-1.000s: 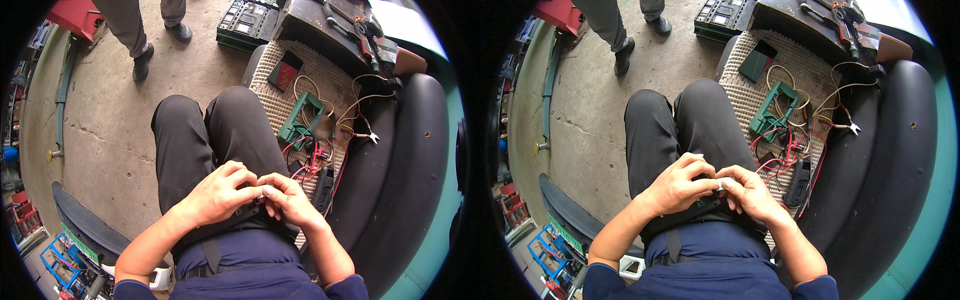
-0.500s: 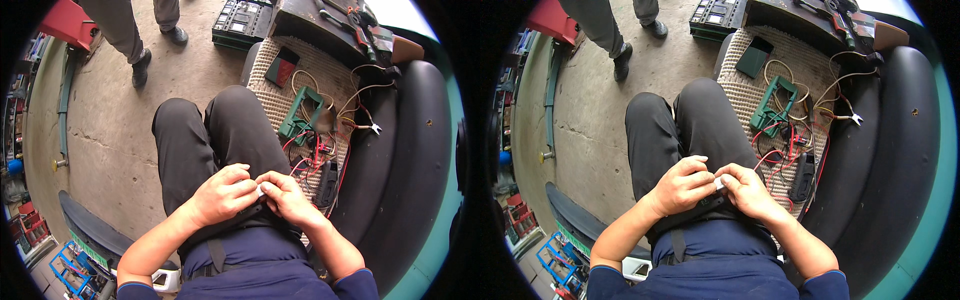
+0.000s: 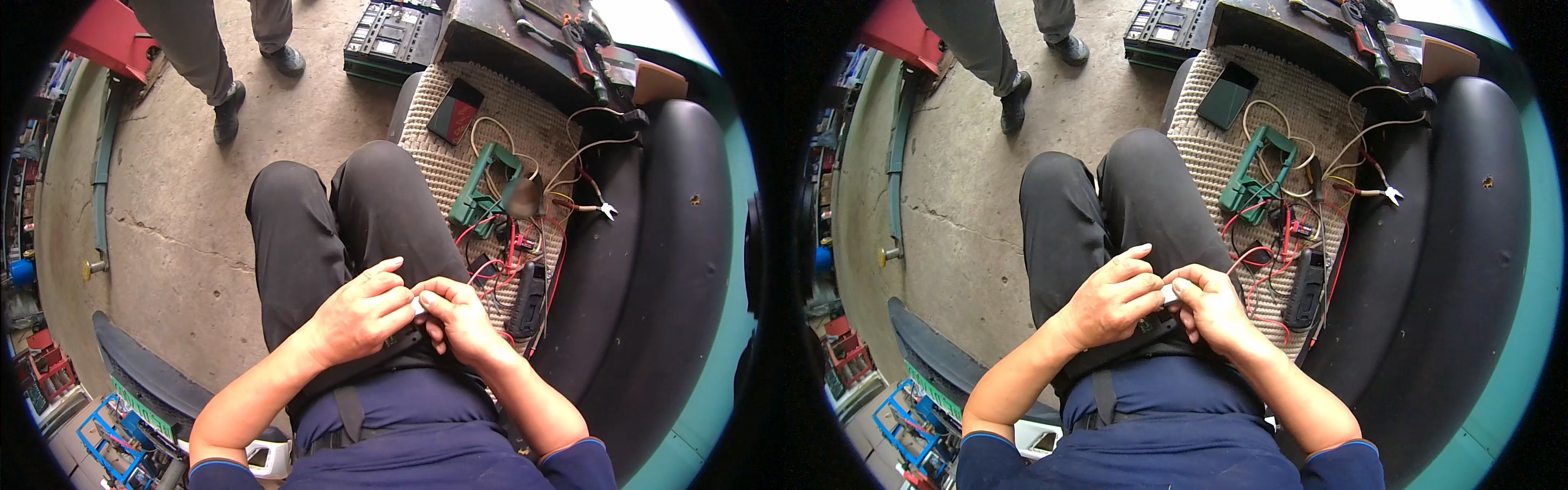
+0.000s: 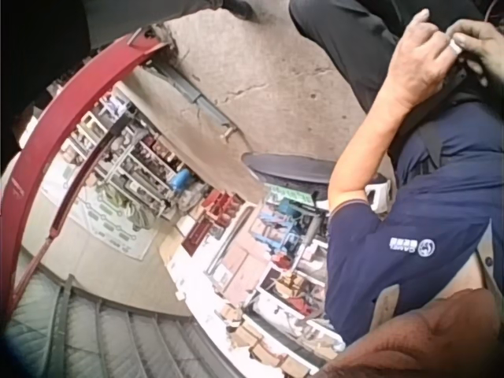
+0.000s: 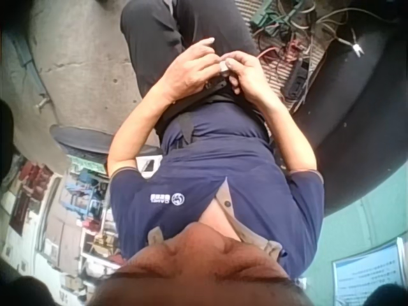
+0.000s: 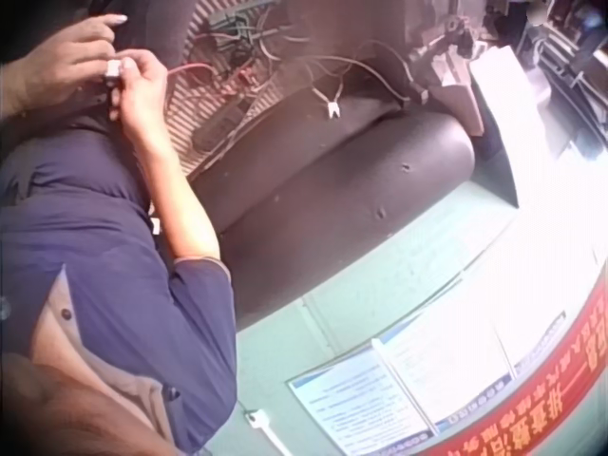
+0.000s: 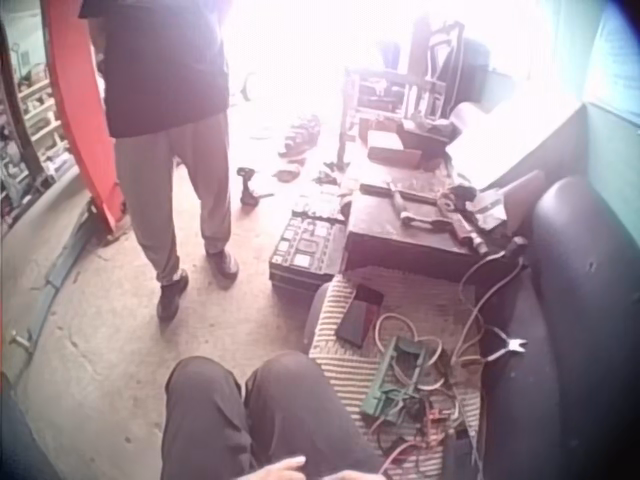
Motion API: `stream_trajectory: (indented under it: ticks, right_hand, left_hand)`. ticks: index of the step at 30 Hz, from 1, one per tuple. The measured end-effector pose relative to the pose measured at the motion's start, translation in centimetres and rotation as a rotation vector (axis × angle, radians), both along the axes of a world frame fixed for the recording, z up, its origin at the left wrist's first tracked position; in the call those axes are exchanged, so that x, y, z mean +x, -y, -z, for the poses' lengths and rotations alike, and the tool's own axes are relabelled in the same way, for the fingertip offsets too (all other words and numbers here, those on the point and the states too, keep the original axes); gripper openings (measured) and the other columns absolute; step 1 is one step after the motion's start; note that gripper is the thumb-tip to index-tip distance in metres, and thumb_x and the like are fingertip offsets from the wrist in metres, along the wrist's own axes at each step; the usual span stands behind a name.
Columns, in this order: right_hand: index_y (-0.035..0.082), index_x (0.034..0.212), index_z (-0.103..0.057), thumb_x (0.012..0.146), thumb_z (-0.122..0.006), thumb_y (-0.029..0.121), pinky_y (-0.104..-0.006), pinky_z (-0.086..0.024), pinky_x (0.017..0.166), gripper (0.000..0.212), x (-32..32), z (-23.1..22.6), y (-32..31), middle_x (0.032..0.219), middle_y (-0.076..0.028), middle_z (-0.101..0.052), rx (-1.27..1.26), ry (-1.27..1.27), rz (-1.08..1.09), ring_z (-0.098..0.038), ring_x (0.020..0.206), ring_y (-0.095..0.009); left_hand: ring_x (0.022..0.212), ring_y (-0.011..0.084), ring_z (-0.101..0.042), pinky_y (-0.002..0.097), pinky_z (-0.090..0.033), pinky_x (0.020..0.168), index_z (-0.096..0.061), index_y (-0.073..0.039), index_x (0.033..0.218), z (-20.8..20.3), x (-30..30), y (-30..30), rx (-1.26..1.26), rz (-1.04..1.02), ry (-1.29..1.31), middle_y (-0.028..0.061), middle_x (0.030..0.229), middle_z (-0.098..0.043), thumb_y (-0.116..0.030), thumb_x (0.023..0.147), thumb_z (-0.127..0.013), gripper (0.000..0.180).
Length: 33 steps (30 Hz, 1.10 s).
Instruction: The person sits on the floor and uses a multimeter to test a small electronic component. They connect the multimeter probes to the component, observe the readings, and repeat the process several times.
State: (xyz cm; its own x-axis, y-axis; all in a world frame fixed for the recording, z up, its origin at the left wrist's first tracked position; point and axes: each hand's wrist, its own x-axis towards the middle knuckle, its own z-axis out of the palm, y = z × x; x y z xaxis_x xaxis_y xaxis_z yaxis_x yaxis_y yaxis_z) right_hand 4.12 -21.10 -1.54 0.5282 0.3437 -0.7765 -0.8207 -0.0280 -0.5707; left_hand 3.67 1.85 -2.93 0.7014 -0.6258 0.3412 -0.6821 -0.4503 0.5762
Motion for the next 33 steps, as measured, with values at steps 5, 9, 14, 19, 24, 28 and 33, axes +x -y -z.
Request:
stream_trajectory:
  ticks: [5, 9, 14, 19, 24, 28, 33]
  right_hand:
    - [0.001, 0.125, -0.07, 0.118, -0.061, 0.022, -0.0246, -0.047, 0.045, 0.023, 0.9, -0.4, 0.5, 0.088, -0.003, -0.068, -0.011, 0.057, -0.066, -0.056, 0.055, -0.006]
    - [0.004, 0.124, -0.071, 0.118, -0.063, 0.025, -0.0241, -0.046, 0.046, 0.024, 1.0, 0.0, 0.9, 0.088, -0.002, -0.069, 0.015, 0.062, -0.106, -0.054, 0.053, -0.006]
    - [0.003, 0.123, -0.071, 0.119, -0.062, 0.026, -0.025, -0.045, 0.045, 0.025, 1.7, -0.3, 0.7, 0.086, -0.002, -0.067, -0.037, 0.064, -0.167, -0.053, 0.051, -0.006]
    - [0.004, 0.12, -0.072, 0.12, -0.061, 0.028, -0.0261, -0.045, 0.043, 0.026, 2.0, -0.5, 0.7, 0.083, 0.0, -0.063, -0.067, 0.065, -0.231, -0.052, 0.052, -0.006]
    - [0.001, 0.116, -0.072, 0.119, -0.059, 0.026, -0.0293, -0.045, 0.042, 0.028, 3.0, -1.0, 0.6, 0.08, -0.001, -0.062, -0.072, 0.072, -0.299, -0.054, 0.053, -0.01]
    - [0.003, 0.115, -0.071, 0.12, -0.057, 0.027, -0.0292, -0.044, 0.04, 0.029, 2.9, -0.2, 0.5, 0.077, 0.001, -0.057, -0.031, 0.004, -0.239, -0.049, 0.05, -0.009]
    - [0.004, 0.112, -0.072, 0.121, -0.055, 0.034, -0.0266, -0.042, 0.038, 0.036, 2.6, 0.6, 0.7, 0.074, 0.002, -0.055, 0.04, -0.035, -0.139, -0.044, 0.047, -0.006]
  left_hand:
    - [0.099, 0.0249, -0.07, 0.0534, -0.058, 0.117, -0.08, -0.007, 0.106, -0.3, -0.1, -0.1, -0.046, -0.099, 0.038, 0.0036, 0.102, -0.073, -0.01, 0.088, -0.081, 0.019]
    - [0.096, 0.0239, -0.07, 0.051, -0.061, 0.112, -0.081, -0.009, 0.108, -0.5, -0.2, 0.1, -0.013, -0.104, 0.084, 0.0027, 0.102, -0.074, -0.016, 0.09, -0.085, 0.02]
    - [0.095, 0.0232, -0.071, 0.0474, -0.063, 0.109, -0.081, -0.008, 0.108, -0.6, -0.2, 0.3, 0.034, -0.087, 0.155, 0.003, 0.102, -0.075, -0.018, 0.089, -0.086, 0.022]
    - [0.092, 0.0237, -0.072, 0.0479, -0.063, 0.11, -0.081, -0.004, 0.106, -0.6, 0.1, 0.6, 0.05, -0.04, 0.189, 0.0054, 0.101, -0.076, -0.012, 0.09, -0.083, 0.018]
    - [0.094, 0.0247, -0.072, 0.0496, -0.063, 0.112, -0.08, 0.0, 0.104, -0.7, 0.3, 0.7, 0.057, -0.003, 0.15, 0.0077, 0.1, -0.075, -0.009, 0.091, -0.08, 0.016]
    - [0.095, 0.025, -0.072, 0.0502, -0.062, 0.114, -0.078, 0.001, 0.104, -0.6, 0.2, 0.7, 0.054, 0.005, 0.148, 0.008, 0.1, -0.074, -0.007, 0.09, -0.079, 0.016]
    - [0.1, 0.0256, -0.071, 0.0494, -0.06, 0.115, -0.077, -0.003, 0.102, -0.7, 0.4, 0.3, 0.071, -0.006, 0.134, 0.0066, 0.102, -0.074, -0.009, 0.088, -0.081, 0.015]
